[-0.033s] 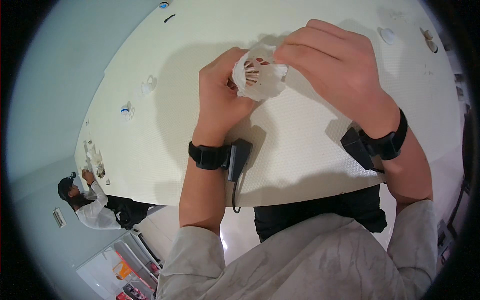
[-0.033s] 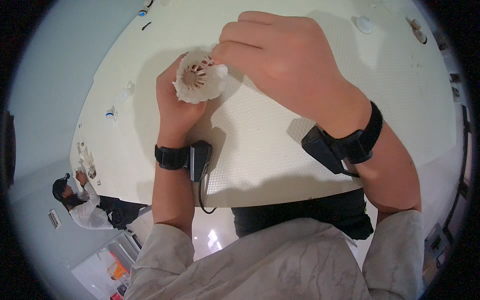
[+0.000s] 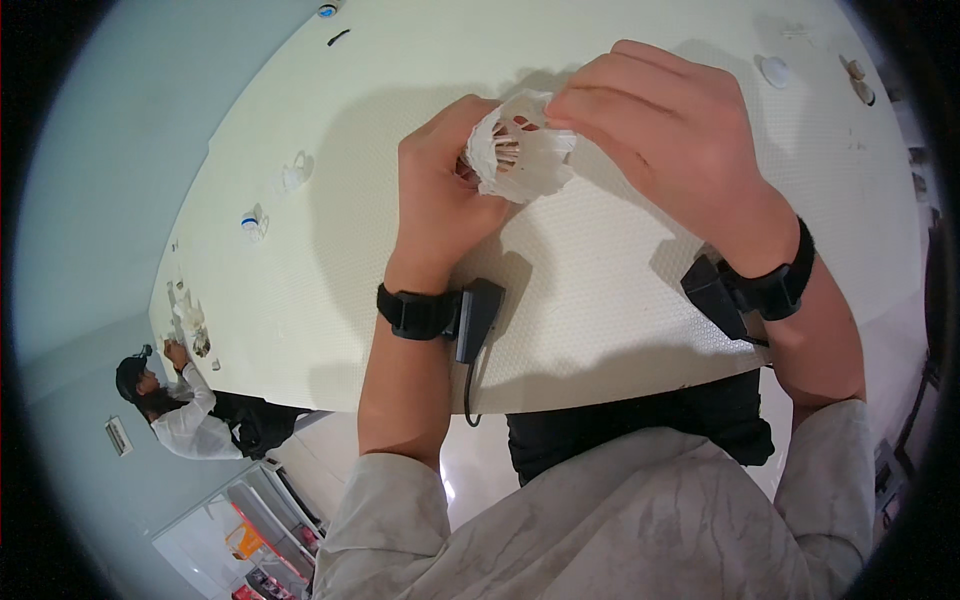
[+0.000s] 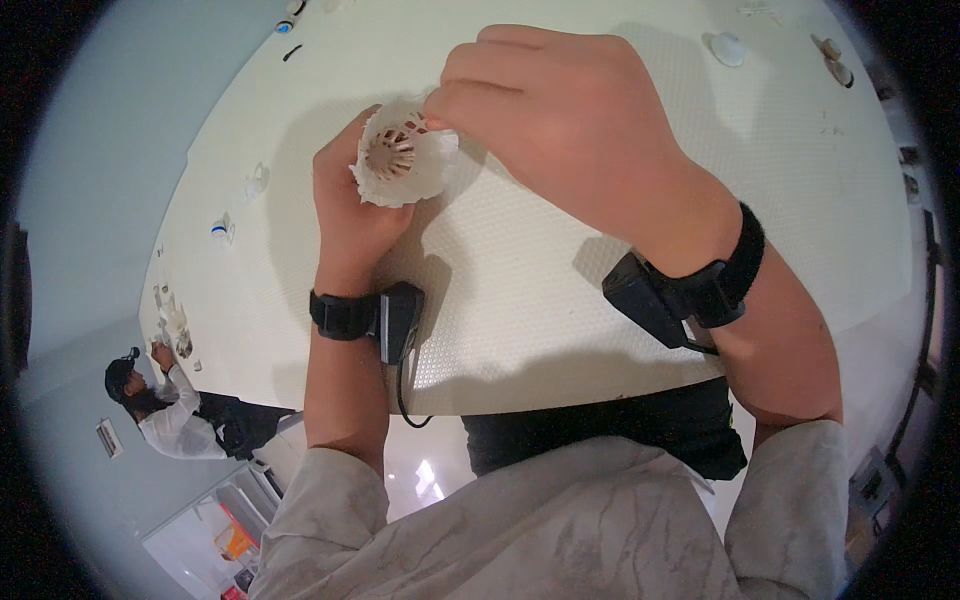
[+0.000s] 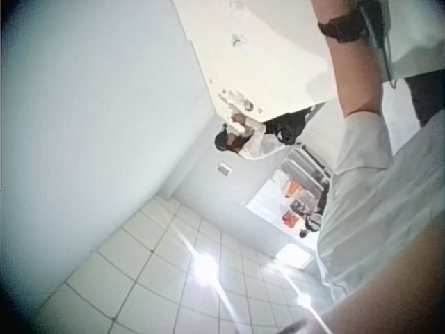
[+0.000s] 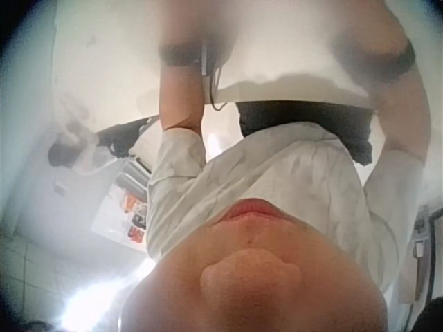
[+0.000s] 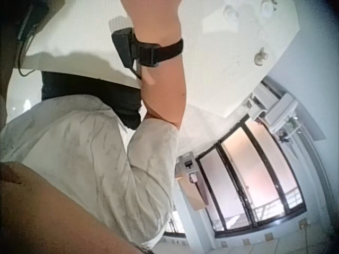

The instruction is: The recorder is assembling and inspecting shuttlecocks at a table.

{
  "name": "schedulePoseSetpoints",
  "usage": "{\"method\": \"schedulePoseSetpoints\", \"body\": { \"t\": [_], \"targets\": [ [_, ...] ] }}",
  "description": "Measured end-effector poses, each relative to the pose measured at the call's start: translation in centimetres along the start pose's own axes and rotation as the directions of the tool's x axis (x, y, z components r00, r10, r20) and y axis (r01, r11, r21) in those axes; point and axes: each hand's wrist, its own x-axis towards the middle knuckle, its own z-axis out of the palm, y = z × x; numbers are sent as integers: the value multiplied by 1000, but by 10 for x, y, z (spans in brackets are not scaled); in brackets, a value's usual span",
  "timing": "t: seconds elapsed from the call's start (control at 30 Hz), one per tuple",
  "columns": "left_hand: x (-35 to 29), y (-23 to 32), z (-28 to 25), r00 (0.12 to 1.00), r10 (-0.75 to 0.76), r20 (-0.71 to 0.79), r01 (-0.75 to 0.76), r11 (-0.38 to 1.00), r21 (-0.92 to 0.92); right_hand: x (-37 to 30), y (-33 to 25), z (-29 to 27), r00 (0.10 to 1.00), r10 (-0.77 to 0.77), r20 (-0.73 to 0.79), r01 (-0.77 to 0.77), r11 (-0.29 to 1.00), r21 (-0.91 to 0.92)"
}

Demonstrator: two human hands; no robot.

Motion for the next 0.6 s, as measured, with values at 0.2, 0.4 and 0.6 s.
{"method": "schedulePoseSetpoints", "body": {
  "t": [0.2,0.4,0.6],
  "targets": [
    [3,-2,7,988,50,-147,-42,998,53,-1,-1,4,960,256,110,-274,942,195],
    [2,-3,4,987,54,-149,-47,998,49,9,-11,-7,834,493,248,-549,787,280],
    [1,3,2,998,0,-65,3,999,53,3,-16,2,776,580,246,-629,687,365]
  ]
}}
